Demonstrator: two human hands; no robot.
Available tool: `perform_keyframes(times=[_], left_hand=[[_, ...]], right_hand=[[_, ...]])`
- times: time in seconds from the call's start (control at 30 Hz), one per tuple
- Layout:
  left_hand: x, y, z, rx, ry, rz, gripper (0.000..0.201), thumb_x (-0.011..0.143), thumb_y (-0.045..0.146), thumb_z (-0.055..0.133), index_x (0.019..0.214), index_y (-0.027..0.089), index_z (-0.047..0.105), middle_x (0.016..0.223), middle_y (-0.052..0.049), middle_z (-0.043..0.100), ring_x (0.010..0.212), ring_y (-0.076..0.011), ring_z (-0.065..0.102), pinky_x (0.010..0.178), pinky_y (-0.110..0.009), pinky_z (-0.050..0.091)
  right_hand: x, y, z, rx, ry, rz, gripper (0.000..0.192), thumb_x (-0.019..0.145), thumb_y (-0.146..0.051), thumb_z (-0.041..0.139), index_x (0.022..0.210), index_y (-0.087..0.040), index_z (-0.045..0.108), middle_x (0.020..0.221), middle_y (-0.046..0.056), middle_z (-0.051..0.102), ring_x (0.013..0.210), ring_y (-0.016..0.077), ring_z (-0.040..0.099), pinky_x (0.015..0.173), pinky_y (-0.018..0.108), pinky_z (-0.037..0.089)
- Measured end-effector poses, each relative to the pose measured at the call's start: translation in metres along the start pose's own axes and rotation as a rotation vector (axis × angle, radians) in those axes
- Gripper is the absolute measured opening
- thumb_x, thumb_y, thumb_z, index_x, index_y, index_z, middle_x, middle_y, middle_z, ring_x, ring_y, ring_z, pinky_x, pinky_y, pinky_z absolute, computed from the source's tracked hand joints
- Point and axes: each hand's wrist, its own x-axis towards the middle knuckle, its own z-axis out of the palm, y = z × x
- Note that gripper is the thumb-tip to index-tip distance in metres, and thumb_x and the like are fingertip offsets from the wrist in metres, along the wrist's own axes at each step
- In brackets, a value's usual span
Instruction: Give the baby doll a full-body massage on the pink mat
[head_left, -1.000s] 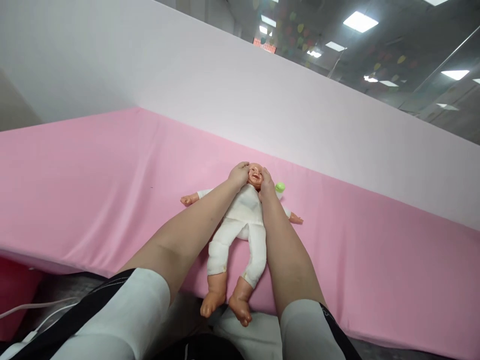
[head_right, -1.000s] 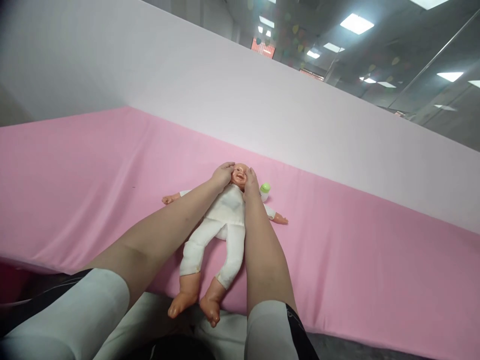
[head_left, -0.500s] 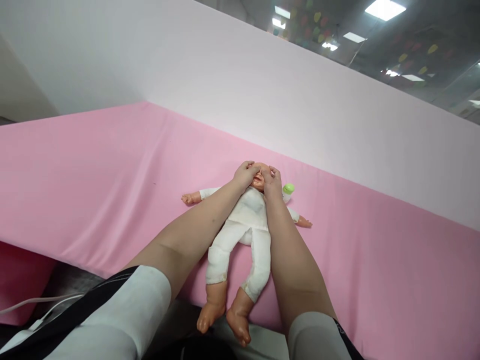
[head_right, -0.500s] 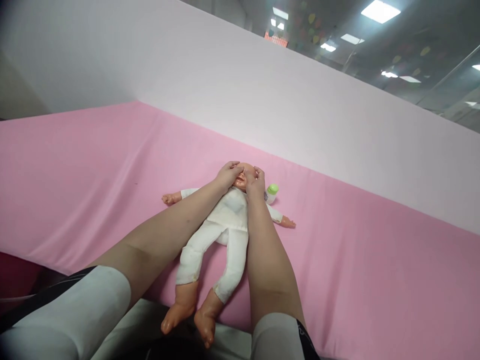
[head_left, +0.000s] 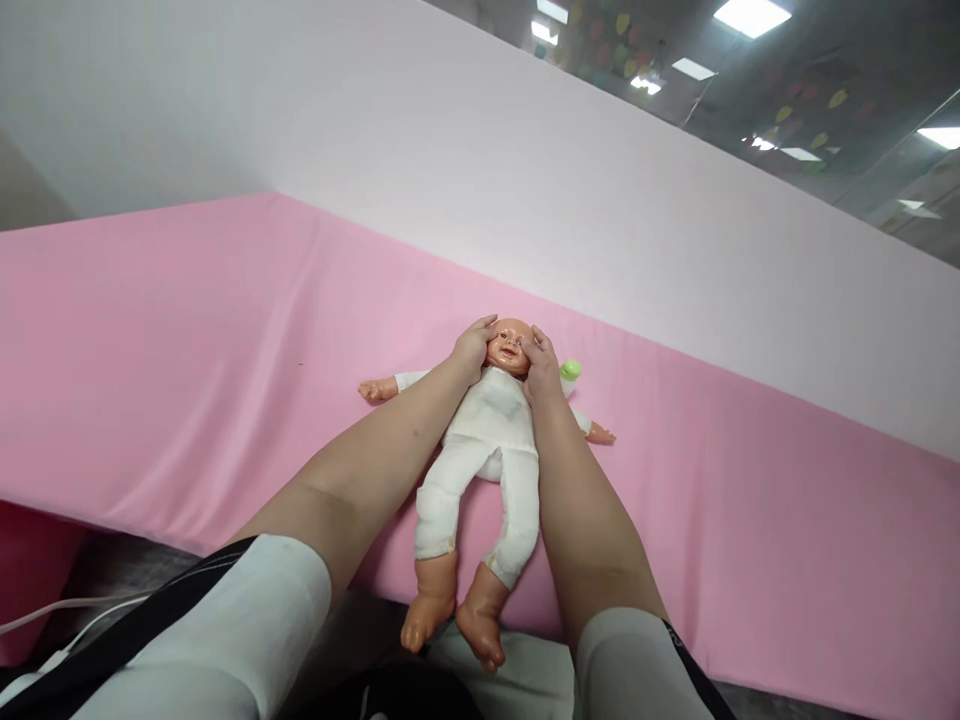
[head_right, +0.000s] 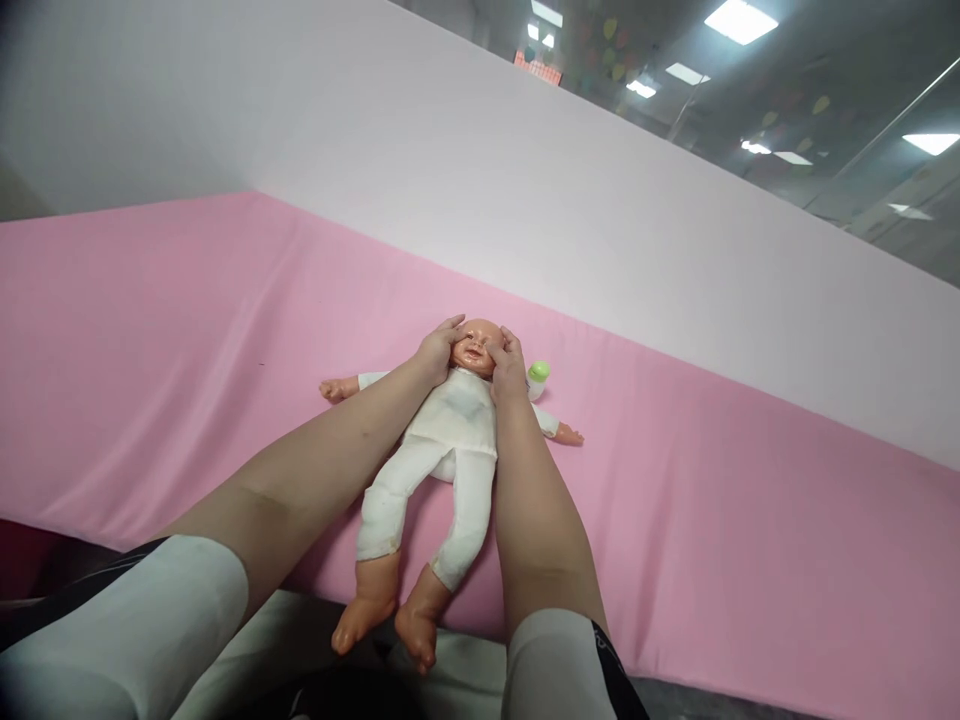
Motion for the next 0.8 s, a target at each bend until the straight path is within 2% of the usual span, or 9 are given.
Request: perform_keyframes(times=[0.07, 0.13, 0.3, 0.4, 0.5, 0.7, 0.8], left_hand=[[-0.003, 0.001, 0.003, 0.002, -0.024, -0.001, 0.083, 0.072, 0.019, 0.072, 0.154, 0.017, 0.054, 0.14, -0.016, 0.069, 0.113, -0.0282, 0.073, 0.097, -0.04, 0.061], [-0.005, 0.001, 0.006, 0.04, -0.033, 0.018, 0.085, 0.069, 0.019, 0.077, 0.152, 0.015, 0.055, 0.14, -0.017, 0.067, 0.114, -0.0287, 0.073, 0.098, -0.04, 0.061], [-0.002, -0.004, 0.012, 0.106, 0.012, 0.047, 0.071, 0.072, 0.026, 0.082, 0.14, 0.016, 0.063, 0.135, -0.016, 0.069, 0.115, -0.0289, 0.073, 0.101, -0.041, 0.059], [0.001, -0.006, 0.012, 0.097, 0.034, 0.045, 0.063, 0.079, 0.026, 0.076, 0.14, 0.015, 0.063, 0.137, -0.017, 0.07, 0.118, -0.0274, 0.072, 0.102, -0.04, 0.059], [0.003, -0.006, 0.01, 0.036, 0.046, 0.012, 0.062, 0.083, 0.023, 0.071, 0.143, 0.015, 0.062, 0.139, -0.016, 0.07, 0.12, -0.0265, 0.072, 0.103, -0.038, 0.059], [0.002, -0.005, -0.001, -0.086, 0.01, -0.052, 0.068, 0.081, 0.022, 0.068, 0.149, 0.021, 0.06, 0.142, -0.013, 0.07, 0.12, -0.029, 0.073, 0.101, -0.043, 0.062], [-0.001, -0.004, -0.002, -0.091, -0.008, -0.052, 0.072, 0.079, 0.024, 0.07, 0.151, 0.021, 0.058, 0.138, -0.014, 0.071, 0.117, -0.0295, 0.074, 0.101, -0.044, 0.062]], right_hand=[[0.001, 0.0, 0.001, -0.044, -0.008, -0.016, 0.077, 0.07, -0.042, 0.082, 0.138, -0.027, 0.05, 0.142, 0.008, 0.061, 0.118, 0.0246, 0.071, 0.106, 0.045, 0.06], [0.004, 0.001, 0.001, -0.122, 0.028, -0.031, 0.08, 0.069, -0.046, 0.084, 0.138, -0.028, 0.048, 0.139, 0.007, 0.061, 0.115, 0.0235, 0.072, 0.103, 0.043, 0.061], [0.01, 0.007, 0.003, -0.206, 0.086, -0.043, 0.072, 0.076, -0.056, 0.079, 0.135, -0.029, 0.047, 0.127, 0.006, 0.064, 0.106, 0.0224, 0.073, 0.096, 0.042, 0.062], [0.012, 0.011, 0.003, -0.168, 0.114, -0.045, 0.062, 0.081, -0.056, 0.072, 0.132, -0.028, 0.051, 0.12, 0.005, 0.067, 0.104, 0.0219, 0.073, 0.098, 0.044, 0.062], [0.013, 0.014, 0.0, -0.069, 0.104, -0.028, 0.057, 0.081, -0.051, 0.068, 0.131, -0.028, 0.054, 0.124, 0.005, 0.069, 0.108, 0.022, 0.072, 0.103, 0.046, 0.061], [0.004, 0.008, -0.006, 0.112, 0.02, 0.072, 0.065, 0.075, -0.038, 0.069, 0.137, -0.028, 0.055, 0.141, 0.008, 0.066, 0.121, 0.0252, 0.07, 0.11, 0.052, 0.058], [-0.002, 0.003, -0.003, 0.109, 0.011, 0.06, 0.064, 0.072, -0.035, 0.074, 0.134, -0.029, 0.056, 0.136, 0.006, 0.068, 0.119, 0.0253, 0.071, 0.109, 0.05, 0.058]])
